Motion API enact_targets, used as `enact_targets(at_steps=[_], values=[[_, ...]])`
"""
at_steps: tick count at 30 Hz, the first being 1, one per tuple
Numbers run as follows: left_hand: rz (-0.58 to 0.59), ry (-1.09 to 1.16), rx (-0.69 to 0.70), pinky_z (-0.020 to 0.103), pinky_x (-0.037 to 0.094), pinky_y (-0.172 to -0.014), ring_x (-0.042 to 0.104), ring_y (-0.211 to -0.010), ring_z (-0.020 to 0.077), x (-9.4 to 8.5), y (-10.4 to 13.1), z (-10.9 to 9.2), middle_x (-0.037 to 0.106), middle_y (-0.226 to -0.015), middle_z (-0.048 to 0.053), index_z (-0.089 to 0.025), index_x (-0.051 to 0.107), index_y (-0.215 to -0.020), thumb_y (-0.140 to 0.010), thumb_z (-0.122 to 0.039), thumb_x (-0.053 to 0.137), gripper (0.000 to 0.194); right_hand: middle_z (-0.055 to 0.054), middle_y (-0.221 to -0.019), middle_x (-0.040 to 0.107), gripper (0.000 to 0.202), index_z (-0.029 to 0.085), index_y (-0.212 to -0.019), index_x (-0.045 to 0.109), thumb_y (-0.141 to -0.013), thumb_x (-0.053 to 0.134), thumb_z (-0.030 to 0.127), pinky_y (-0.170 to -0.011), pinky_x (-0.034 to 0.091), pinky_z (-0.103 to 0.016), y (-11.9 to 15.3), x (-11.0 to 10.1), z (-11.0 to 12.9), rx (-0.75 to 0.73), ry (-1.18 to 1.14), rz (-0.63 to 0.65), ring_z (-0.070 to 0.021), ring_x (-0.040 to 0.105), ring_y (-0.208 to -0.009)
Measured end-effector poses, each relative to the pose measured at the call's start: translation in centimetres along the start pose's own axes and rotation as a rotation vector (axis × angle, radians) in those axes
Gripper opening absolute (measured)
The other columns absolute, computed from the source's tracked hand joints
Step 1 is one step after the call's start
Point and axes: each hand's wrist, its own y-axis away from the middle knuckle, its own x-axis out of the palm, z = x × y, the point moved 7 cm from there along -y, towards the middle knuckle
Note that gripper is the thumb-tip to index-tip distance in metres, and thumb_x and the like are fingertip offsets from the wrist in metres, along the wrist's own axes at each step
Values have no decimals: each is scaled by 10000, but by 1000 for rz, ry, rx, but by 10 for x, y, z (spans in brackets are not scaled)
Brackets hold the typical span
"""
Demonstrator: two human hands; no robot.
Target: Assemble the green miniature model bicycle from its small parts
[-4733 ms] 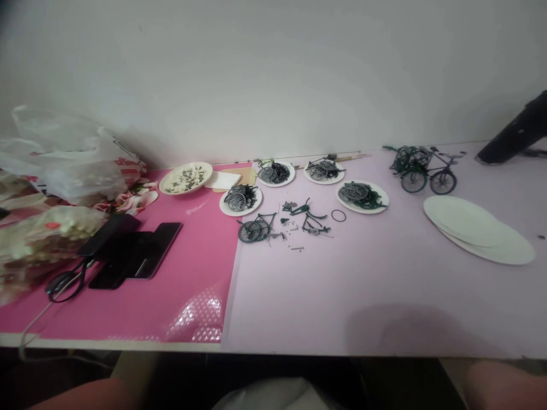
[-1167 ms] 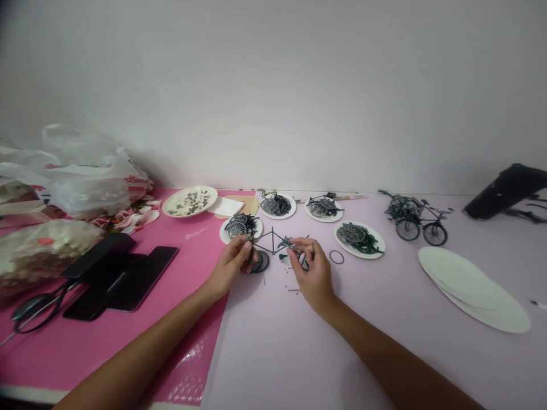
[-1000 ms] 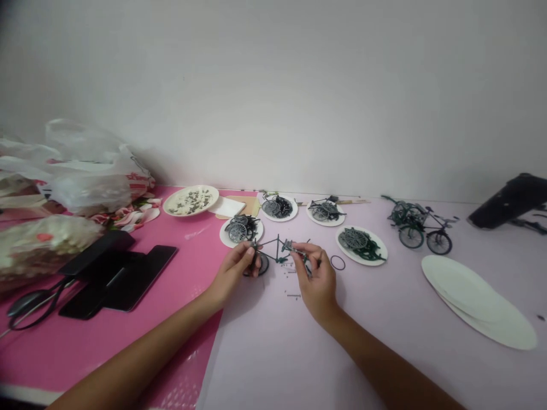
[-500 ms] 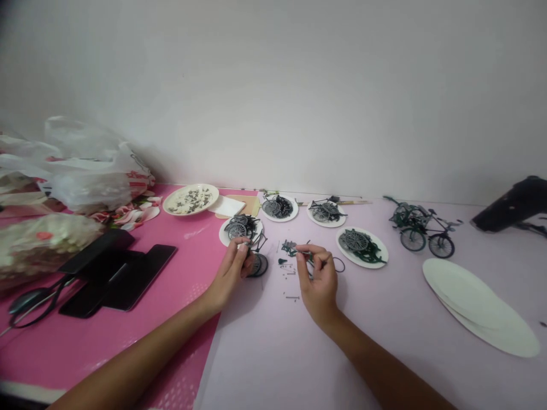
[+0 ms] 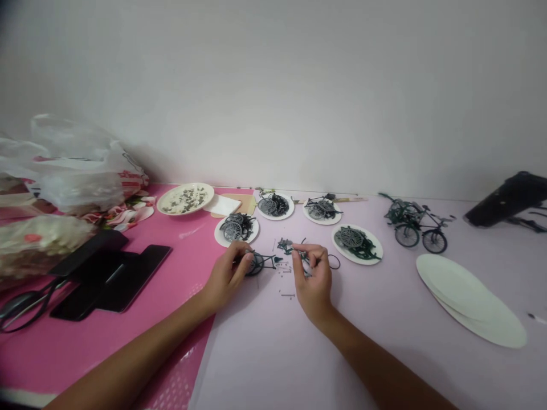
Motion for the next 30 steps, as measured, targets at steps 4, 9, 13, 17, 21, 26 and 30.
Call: enact_targets(at_steps=[4,9,13,17,21,26,30], values=[[47,-20,33,277,440,-697,514,-711,153,4,1,-2,584,-820,8,-206,543,-1058,-1069,-461,435,277,-85,-1001,744,362,293,-843,317,-996,645,285,-863,539,-455,1,2,-2,-5,19,19,-254,682,-992],[75,-14,82,285,450,-709,540,-746,159,7,3,-3,624,-896,36,-204,546,-1050,-1070,-448,446,265,-81,-1010,735,354,293,-849,323,-999,644,284,-865,540,-448,2,2,-2,-8,21,11,-251,678,-1002],[44,-15,112,288,438,-714,531,-748,157,5,6,-4,615,-886,30,-204,535,-1058,-1072,-446,446,258,-80,-1011,724,335,291,-851,339,-1003,637,272,-903,532,-463,3,1,0,-24,23,15,-251,665,-1004],[33,31,106,273,411,-663,496,-687,144,5,6,-7,564,-804,-5,-209,518,-1094,-1085,-450,421,261,-71,-979,708,319,288,-862,343,-1016,622,271,-880,537,-447,4,3,-1,-12,-24,23,-242,670,-978],[-56,58,104,267,397,-642,483,-677,137,-1,4,-9,556,-822,-6,-207,501,-1130,-1081,-425,436,233,-50,-932,721,362,289,-852,304,-1018,626,275,-842,550,-420,4,8,-4,30,-119,61,-218,689,-905],[-87,36,85,270,403,-657,501,-702,141,-2,2,-6,577,-837,-2,-201,522,-1155,-1040,-384,526,216,-51,-993,758,427,290,-869,303,-943,722,253,-909,565,-444,4,11,-9,81,-240,51,-220,722,-957],[-125,43,69,290,429,-707,537,-752,153,-3,2,-6,623,-888,30,-185,575,-1147,-1036,-365,519,219,-55,-1046,772,425,288,-870,311,-925,722,198,-935,563,-439,6,13,-12,109,-279,59,-214,728,-1017]])
